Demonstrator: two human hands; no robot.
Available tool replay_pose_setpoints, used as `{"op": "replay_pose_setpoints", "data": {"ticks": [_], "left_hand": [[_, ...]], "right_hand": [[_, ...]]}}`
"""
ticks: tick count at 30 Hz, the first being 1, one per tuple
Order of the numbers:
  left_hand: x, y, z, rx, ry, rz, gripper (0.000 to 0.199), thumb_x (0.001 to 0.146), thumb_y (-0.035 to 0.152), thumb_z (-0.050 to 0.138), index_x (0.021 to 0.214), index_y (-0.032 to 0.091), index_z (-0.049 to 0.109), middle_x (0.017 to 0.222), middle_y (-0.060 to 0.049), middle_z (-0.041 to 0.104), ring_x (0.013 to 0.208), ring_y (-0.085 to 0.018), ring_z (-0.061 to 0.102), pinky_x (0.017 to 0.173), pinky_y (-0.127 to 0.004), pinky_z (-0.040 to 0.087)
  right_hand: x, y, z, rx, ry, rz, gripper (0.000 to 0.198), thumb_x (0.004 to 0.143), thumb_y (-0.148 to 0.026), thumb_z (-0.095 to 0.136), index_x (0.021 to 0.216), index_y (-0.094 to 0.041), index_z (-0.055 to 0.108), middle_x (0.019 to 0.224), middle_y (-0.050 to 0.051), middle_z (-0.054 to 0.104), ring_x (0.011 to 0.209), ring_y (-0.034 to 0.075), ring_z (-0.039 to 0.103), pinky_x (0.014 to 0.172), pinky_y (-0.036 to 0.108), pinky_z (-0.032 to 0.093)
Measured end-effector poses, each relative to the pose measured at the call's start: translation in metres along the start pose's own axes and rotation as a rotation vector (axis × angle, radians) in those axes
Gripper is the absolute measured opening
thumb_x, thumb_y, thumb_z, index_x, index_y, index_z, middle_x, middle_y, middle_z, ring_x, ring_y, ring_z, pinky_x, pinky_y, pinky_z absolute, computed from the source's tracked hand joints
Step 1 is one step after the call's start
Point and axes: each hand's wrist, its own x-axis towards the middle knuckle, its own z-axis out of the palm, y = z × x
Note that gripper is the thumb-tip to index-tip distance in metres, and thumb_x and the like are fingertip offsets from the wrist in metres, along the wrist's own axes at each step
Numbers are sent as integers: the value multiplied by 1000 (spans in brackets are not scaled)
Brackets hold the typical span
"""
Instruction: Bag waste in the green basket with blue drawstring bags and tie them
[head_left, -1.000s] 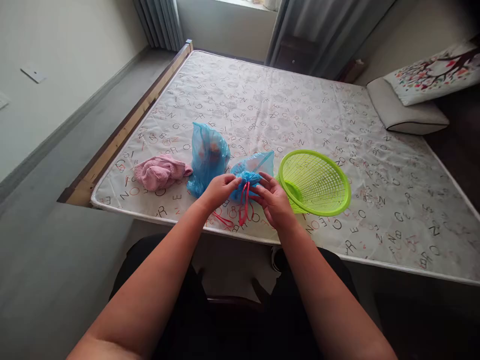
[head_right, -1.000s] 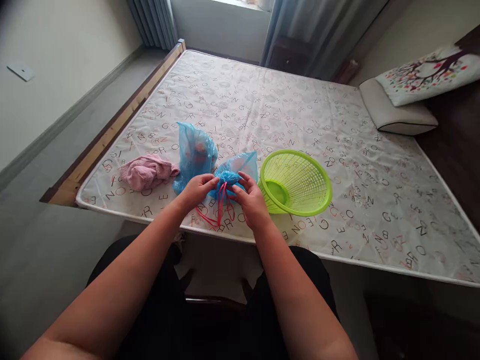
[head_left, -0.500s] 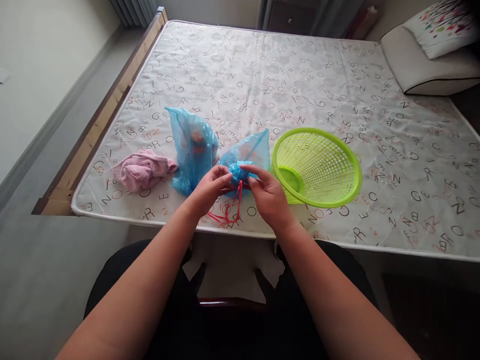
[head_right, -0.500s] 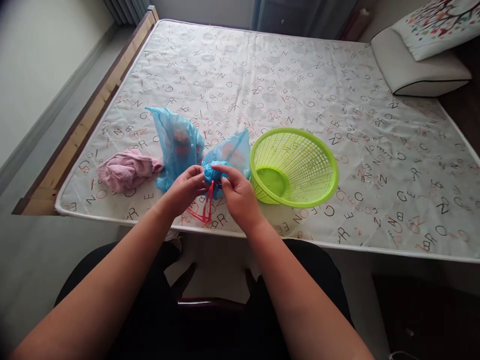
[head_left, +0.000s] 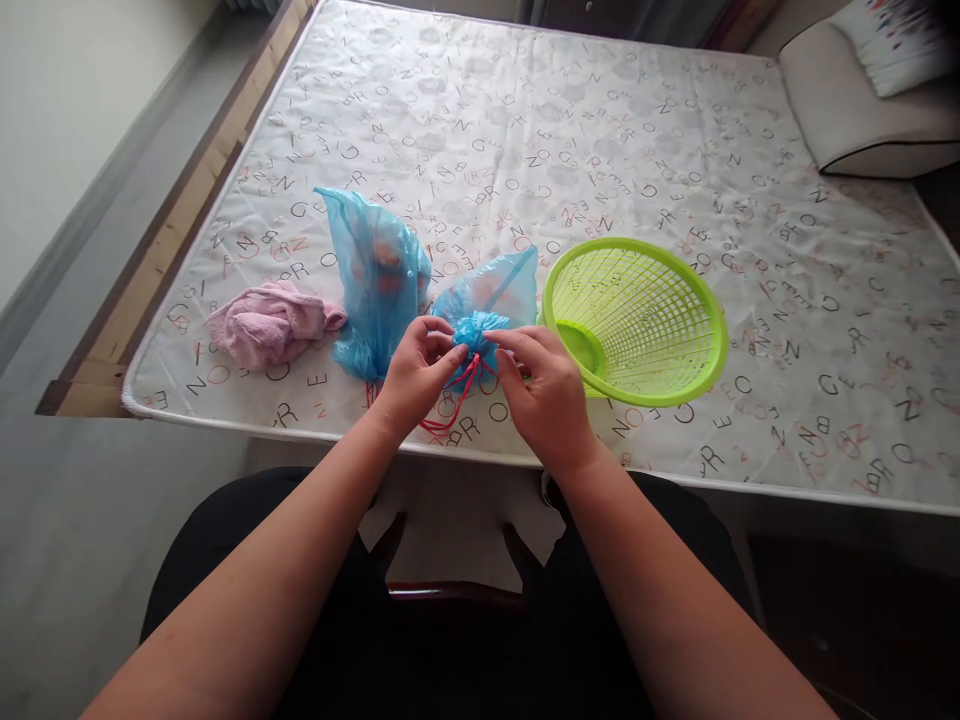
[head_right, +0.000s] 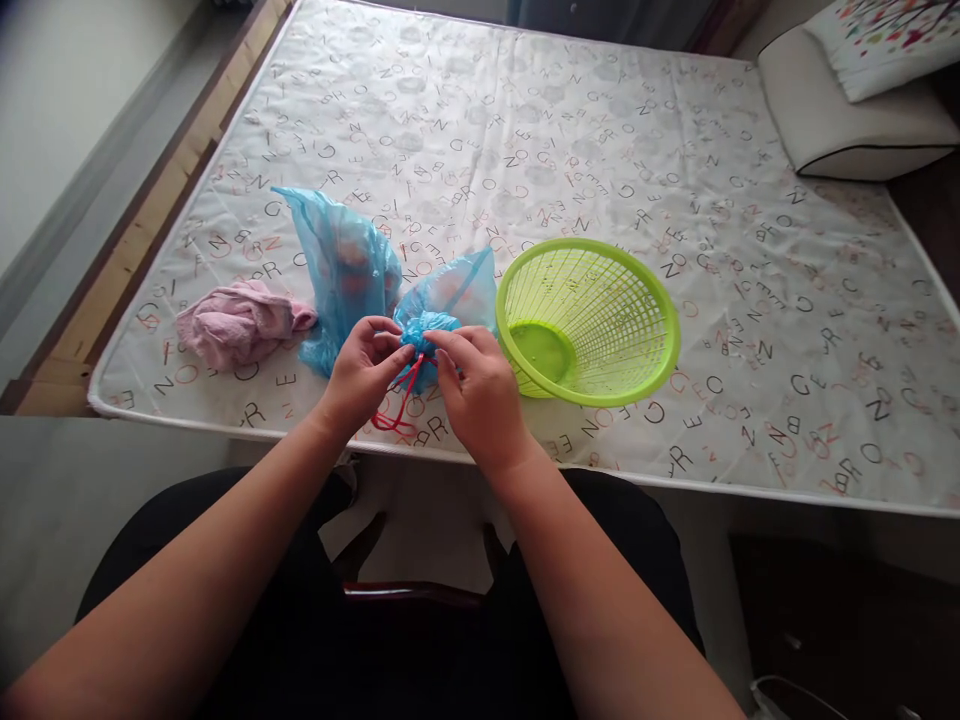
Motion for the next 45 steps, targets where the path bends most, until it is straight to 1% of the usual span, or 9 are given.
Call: {"op": "replay_pose_setpoints", "data": {"ticks": [8,14,21,26,29,31,35,41,45], "left_hand": [[2,-2,-1,-46,-95,15,44,74,48,98,93,20,70,91,-1,69,86,-14,67,82,-27,57],[2,1,-7,-113,-80,-78,36,79,47,93,95,21,73,86,0,67,76,-12,63,70,-24,55],[8,-3,-14,126,79,50,18,98,40,75,99,23,75,75,1,56,63,-12,48,59,-24,43],[8,-3,-23,401,262,233,27,105,48,64,99,23,74,93,-5,67,87,-18,62,79,-29,54],[5,2,-22,548,167,412,33,100,54,70,107,23,76,118,-10,72,116,-25,65,103,-37,53],[4,4,-19,608,35,430,34,92,53,81,109,23,77,118,-9,74,117,-26,66,108,-40,52],[4,2,-18,649,-24,292,20,91,36,83,107,24,79,107,-6,79,100,-22,70,99,-35,55],[12,0,-32,574,168,200,12,95,30,75,102,22,79,92,-2,76,81,-16,67,81,-28,54],[18,-5,-40,496,275,140,11,99,30,69,101,20,74,88,-3,74,76,-15,65,71,-27,51]], "right_hand": [[-2,21,9,57,-115,93,21,104,-33,66,120,-27,78,121,8,67,102,21,70,96,44,64],[2,24,5,92,-253,112,15,99,-35,72,111,-25,74,105,5,71,96,21,69,91,42,61],[5,27,5,-22,-94,68,11,101,-27,63,92,-24,67,102,7,69,99,23,65,96,43,56],[6,29,3,21,-1,134,6,100,-27,63,98,-23,67,110,8,71,109,24,66,103,45,54],[5,27,5,78,-5,212,9,101,-32,63,101,-23,66,106,6,72,103,22,68,100,44,55],[4,26,7,128,-10,262,12,102,-35,63,102,-23,66,103,4,72,96,20,68,94,42,57],[3,28,12,187,42,303,14,102,-38,61,103,-24,62,99,3,69,87,17,65,82,36,58],[3,31,13,53,85,410,6,103,-28,53,99,-24,56,95,3,65,79,16,65,75,34,55],[3,34,13,-97,50,372,9,100,-24,49,101,-23,59,97,6,68,90,21,67,87,41,56]]}}
